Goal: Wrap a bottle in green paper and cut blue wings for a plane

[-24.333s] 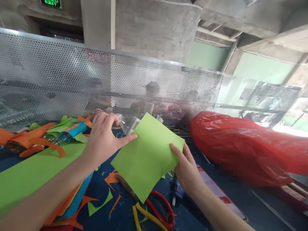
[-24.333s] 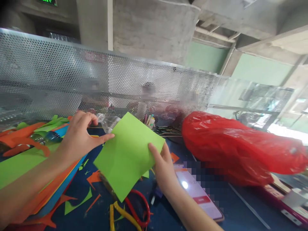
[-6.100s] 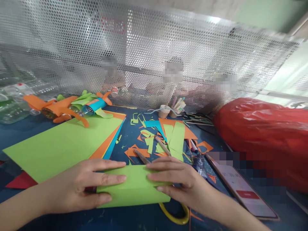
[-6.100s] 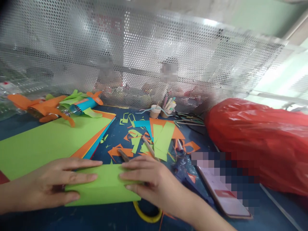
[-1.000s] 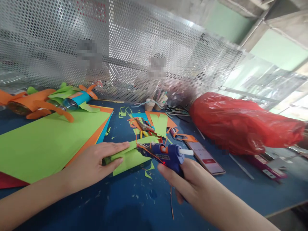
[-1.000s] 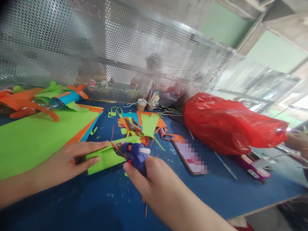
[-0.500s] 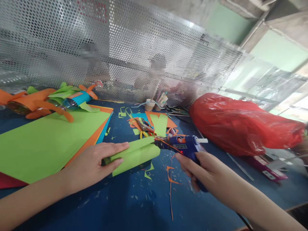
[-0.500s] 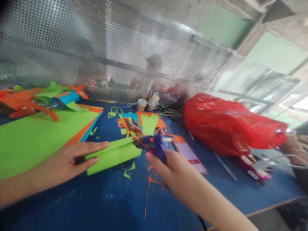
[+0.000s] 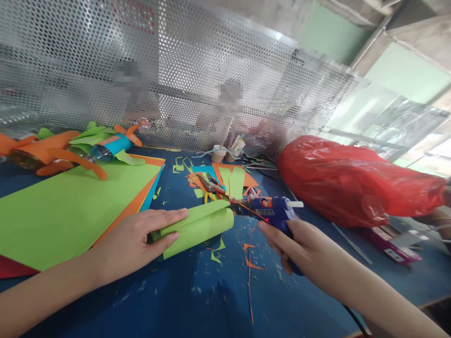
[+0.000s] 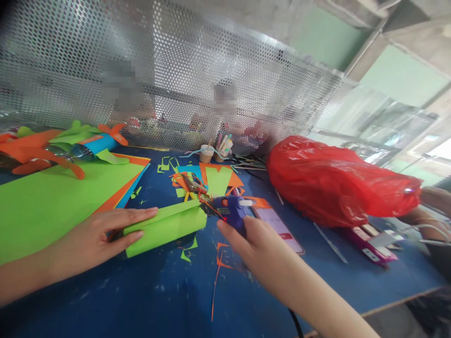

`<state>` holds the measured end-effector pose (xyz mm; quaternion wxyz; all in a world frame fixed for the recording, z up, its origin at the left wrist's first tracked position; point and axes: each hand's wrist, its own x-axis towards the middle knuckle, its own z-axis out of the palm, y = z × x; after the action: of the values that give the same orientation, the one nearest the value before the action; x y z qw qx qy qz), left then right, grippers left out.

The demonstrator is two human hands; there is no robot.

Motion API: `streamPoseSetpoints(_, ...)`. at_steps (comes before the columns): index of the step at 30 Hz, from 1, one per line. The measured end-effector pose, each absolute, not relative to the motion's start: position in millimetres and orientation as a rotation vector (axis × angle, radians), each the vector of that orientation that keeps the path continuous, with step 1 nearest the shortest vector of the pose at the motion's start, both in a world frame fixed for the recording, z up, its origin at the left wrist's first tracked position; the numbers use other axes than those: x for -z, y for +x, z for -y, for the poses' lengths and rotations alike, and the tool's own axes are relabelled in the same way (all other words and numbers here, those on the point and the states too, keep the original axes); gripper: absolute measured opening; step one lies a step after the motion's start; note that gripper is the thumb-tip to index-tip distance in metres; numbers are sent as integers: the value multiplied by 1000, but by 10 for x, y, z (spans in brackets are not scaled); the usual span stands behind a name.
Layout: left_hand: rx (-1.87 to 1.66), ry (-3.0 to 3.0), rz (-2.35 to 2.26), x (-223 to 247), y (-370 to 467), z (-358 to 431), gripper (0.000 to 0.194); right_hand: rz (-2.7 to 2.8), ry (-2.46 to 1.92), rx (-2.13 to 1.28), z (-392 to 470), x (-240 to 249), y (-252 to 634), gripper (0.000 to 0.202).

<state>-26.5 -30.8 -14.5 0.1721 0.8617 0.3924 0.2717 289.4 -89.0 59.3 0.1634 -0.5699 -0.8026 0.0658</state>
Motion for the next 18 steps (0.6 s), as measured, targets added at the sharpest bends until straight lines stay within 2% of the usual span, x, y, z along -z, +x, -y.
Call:
streamPoseSetpoints(4, -758, 2446, -1114, 140, -263, 304, 41, 2299, -1616, -211, 961, -576, 2851, 50)
streamPoseSetpoints(8, -751, 2447, -1119, 139, -262, 307, 41, 2163, -1770, -493, 1026, -642, 2593, 43)
streamPoseSetpoints(14, -758, 2460, -1088, 168, -269, 290, 41, 2103, -1765, -595, 1033, -771, 2219, 37)
streamPoseSetpoints(18, -758, 2424, -1036, 136, -262, 295, 39, 2053, -1767, -944, 1008, -823, 2090, 36)
